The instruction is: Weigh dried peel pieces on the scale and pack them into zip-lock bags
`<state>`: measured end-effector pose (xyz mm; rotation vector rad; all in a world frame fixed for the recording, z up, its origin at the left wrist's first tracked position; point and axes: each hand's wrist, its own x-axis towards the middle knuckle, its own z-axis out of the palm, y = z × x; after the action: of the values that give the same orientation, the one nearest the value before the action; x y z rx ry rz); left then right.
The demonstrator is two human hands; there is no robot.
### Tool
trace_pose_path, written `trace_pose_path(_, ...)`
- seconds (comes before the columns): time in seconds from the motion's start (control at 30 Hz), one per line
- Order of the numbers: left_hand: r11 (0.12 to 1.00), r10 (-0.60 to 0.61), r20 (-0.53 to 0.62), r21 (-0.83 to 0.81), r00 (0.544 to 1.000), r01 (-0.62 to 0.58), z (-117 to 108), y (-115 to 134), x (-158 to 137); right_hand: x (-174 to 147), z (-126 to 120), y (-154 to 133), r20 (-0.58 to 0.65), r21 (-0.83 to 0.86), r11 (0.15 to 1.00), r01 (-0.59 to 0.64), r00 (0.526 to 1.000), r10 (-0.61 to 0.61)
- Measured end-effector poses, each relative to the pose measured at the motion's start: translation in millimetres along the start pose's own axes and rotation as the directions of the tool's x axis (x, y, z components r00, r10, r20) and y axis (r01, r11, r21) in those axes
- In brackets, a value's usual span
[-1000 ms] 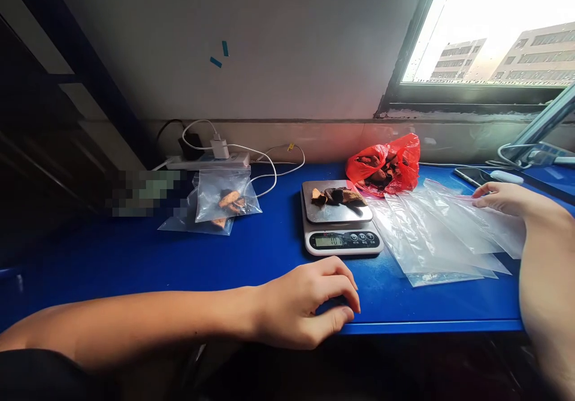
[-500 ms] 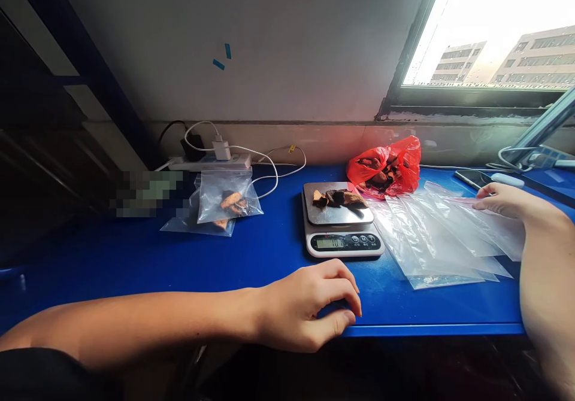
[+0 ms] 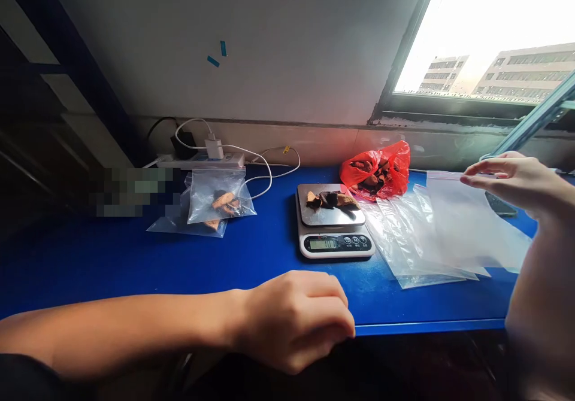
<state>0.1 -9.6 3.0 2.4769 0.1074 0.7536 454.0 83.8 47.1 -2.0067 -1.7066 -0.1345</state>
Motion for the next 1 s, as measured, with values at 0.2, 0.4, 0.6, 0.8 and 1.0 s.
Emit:
trace_pose_path(0.2,0.979,0.202,-0.115,0.064,0.973,-0.196,-21,-4,-4,-72,-15,-133,-0.104,0.444,0.619,0.647,0.724,-0.682)
trace_pose_path(0.4,0.96,-0.277,-0.497,-0.115,0.823,0.254,-44,-47,-21,-116,57,-232,0.028,0.716,0.428,0.551,0.59,-0.807)
trace_pose_path(0.6,0.875,-0.45,-0.203,-0.292,0.869,0.386,-50,-52,-20,-131,89,-247,-0.017,0.77,0.428,0.473,0.686,-0.727)
trace_pose_path(0.8,0.839,-0.434,-0.114,-0.412,0.894,0.355,-47,-43,-16,-133,72,-239,-0.064,0.745,0.412,0.525,0.671,-0.738)
trace_pose_path(1.0,0.811,-0.412,-0.041,-0.471,0.91,0.346,-49,-41,-5,-127,71,-239,0.044,0.832,0.37,0.413,0.616,-0.786)
